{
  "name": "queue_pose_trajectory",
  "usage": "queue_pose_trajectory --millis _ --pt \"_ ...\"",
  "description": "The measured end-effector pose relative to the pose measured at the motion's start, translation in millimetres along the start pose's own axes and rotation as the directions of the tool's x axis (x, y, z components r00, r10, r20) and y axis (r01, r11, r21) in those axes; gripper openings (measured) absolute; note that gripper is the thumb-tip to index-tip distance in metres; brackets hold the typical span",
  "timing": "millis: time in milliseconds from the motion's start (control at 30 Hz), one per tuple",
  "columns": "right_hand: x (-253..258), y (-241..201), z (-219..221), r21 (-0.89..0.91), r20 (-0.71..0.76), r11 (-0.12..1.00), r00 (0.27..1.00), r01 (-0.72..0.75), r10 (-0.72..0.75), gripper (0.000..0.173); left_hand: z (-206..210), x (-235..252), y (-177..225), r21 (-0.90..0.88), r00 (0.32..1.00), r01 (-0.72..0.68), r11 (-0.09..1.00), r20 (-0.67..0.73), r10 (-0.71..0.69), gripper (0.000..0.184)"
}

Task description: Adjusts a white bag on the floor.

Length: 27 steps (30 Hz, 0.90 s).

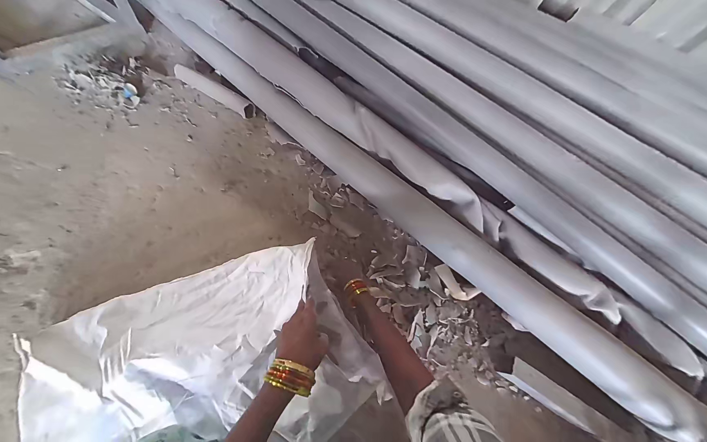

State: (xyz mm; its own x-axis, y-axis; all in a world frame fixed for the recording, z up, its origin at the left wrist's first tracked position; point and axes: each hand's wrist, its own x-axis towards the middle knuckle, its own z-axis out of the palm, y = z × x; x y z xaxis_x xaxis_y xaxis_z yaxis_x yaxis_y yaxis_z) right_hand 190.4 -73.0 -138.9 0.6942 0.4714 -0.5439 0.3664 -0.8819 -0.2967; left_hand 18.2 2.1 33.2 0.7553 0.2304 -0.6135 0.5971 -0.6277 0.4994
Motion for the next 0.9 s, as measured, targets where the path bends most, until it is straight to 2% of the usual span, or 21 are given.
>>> queue_pose_trajectory --millis 33,167,333,400,467,533,633,733,800,900 --pt "-1.4 3.8 3.3 -0.007 -0.014 1.000 1.000 0.012 -0.012 0.042 0.1 -0.7 -0.5 -0.005 1.000 -0.002 1.000 -0.002 0.002 0.080" --pt "-24.5 30.9 0.1 -0.138 0.061 0.990 0.998 -0.017 0.026 0.044 0.5 0.0 -4.8 -0.023 0.999 -0.020 1.000 -0.028 0.020 0.081" --pt "-70.0 70.9 -19.2 -0.153 0.110 0.986 0.990 -0.067 0.085 0.046 -3.5 -1.5 -0.4 -0.008 1.000 -0.007 1.000 0.011 0.007 0.080" --pt "-75.0 86.2 -34.3 -0.090 0.035 0.992 0.995 -0.088 0.092 0.045 -1.9 -1.4 -2.3 -0.015 1.000 -0.026 1.000 -0.003 0.026 0.080" --pt "-68.4 102.7 -50.1 0.034 -0.114 0.997 0.991 -0.070 0.073 0.045 2.6 0.1 -6.8 -0.037 0.998 -0.056 0.998 -0.044 0.054 0.081" --pt "-47.3 116.9 -61.3 0.103 -0.167 0.987 0.976 -0.126 0.142 0.045 3.6 0.3 -9.6 -0.050 0.995 -0.067 0.996 -0.071 0.063 0.081" --pt "-10.3 130.8 -59.3 0.056 -0.067 0.960 0.959 -0.273 0.277 0.047 2.5 -0.6 -11.0 -0.075 0.994 -0.068 0.995 -0.088 0.062 0.080" --pt "-2.2 129.9 -42.9 -0.075 0.070 0.943 0.941 -0.325 0.331 0.050 -1.1 -0.7 -9.7 -0.060 0.998 -0.048 0.997 -0.052 0.045 0.080" --pt "-11.3 125.4 -37.1 -0.137 0.102 0.949 0.949 -0.285 0.299 0.053 -2.8 0.4 -8.7 -0.053 0.998 -0.046 0.998 -0.033 0.044 0.079" --pt "-36.9 122.2 -28.2 -0.093 0.023 0.980 0.984 -0.174 0.177 0.066 -3.1 0.6 -7.3 -0.043 0.999 -0.048 0.998 -0.007 0.048 0.078"
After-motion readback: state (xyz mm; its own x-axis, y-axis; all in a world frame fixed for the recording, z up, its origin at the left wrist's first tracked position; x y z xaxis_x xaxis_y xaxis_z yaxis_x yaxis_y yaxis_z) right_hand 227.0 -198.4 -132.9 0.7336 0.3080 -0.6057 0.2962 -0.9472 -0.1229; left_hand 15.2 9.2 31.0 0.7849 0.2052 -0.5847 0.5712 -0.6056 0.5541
